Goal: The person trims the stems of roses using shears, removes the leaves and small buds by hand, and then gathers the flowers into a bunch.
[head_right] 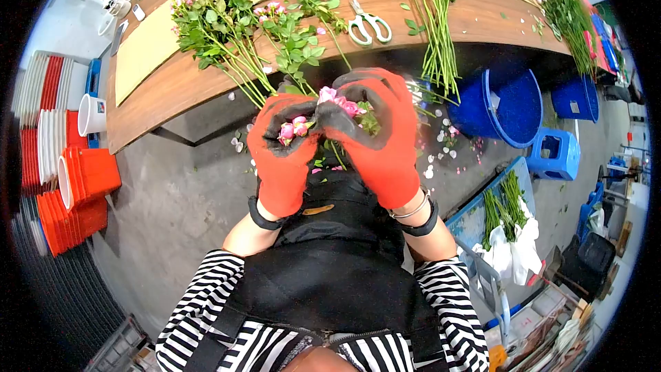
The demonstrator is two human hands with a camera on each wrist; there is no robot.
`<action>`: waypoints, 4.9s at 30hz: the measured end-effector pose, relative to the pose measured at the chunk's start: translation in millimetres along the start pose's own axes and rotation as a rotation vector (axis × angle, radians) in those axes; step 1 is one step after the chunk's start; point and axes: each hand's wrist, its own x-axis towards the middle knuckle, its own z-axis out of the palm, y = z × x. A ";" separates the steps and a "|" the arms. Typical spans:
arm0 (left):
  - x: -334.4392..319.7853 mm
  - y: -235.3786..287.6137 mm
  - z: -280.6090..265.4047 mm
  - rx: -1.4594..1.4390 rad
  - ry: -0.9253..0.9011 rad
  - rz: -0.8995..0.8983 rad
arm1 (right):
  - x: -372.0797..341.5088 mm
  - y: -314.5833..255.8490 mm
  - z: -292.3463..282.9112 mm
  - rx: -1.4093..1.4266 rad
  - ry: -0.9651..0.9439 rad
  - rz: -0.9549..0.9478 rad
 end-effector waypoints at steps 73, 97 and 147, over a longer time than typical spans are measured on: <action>-0.4 -17.5 -12.5 -0.517 -0.033 -0.391 | -1.0 -16.2 1.9 -0.354 -0.087 -0.158; 3.1 -0.3 -6.4 -0.360 -0.153 -0.277 | -6.8 0.7 4.1 0.370 0.018 0.210; -2.0 7.3 -11.8 -0.180 -0.027 -0.253 | -8.8 -0.4 5.9 0.545 -0.013 0.632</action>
